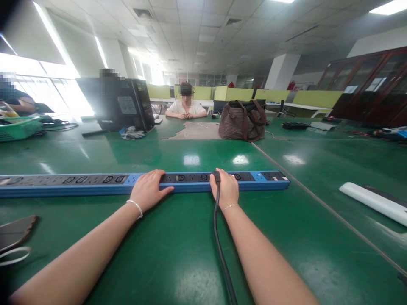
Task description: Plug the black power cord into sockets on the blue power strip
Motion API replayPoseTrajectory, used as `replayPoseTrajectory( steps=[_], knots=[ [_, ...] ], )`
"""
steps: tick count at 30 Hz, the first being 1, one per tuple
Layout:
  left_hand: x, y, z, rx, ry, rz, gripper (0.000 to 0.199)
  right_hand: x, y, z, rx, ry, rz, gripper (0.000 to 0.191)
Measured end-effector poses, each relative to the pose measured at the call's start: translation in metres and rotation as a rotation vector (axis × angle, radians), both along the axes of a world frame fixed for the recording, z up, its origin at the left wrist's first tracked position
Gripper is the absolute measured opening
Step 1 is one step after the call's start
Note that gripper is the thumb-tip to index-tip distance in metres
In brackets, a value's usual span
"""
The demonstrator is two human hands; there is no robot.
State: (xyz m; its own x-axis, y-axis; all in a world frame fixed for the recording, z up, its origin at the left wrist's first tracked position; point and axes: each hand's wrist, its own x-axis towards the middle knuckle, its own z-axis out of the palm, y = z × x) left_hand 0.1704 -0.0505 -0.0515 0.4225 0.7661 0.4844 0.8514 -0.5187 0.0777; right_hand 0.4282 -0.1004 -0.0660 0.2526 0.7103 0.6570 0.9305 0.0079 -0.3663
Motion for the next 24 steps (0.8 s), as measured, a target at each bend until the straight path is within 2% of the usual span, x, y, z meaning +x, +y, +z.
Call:
replayPoseTrajectory(
  steps=[4,6,9,11,13,17,21,24],
  knots=[
    [0.000,0.000,0.000,-0.001,0.009,0.007,0.053,-0.002,-0.001,0.003,0.019,0.069,0.026,0.038],
    [0.000,0.000,0.000,-0.003,0.014,0.009,0.053,-0.004,-0.003,0.006,0.043,0.172,0.014,0.038],
    [0.000,-0.001,0.001,-0.010,0.013,0.007,0.053,-0.006,-0.005,0.010,0.126,0.342,0.026,0.039],
    [0.000,-0.001,0.001,-0.012,0.012,0.007,0.053,0.000,-0.005,0.012,0.202,0.360,0.078,0.039],
    [0.000,-0.001,0.001,-0.011,0.019,0.009,0.052,0.015,-0.004,0.014,0.276,0.329,0.092,0.040],
    [0.000,-0.001,0.001,-0.011,0.027,0.014,0.052,0.067,-0.008,0.015,0.317,0.397,-0.073,0.045],
    [0.000,-0.001,0.002,-0.010,0.033,0.010,0.053,0.114,-0.019,0.012,0.209,0.475,-0.135,0.047],
    [0.000,-0.001,0.002,-0.008,0.034,0.010,0.053,0.127,-0.022,0.009,0.087,0.363,-0.143,0.045]
  ],
)
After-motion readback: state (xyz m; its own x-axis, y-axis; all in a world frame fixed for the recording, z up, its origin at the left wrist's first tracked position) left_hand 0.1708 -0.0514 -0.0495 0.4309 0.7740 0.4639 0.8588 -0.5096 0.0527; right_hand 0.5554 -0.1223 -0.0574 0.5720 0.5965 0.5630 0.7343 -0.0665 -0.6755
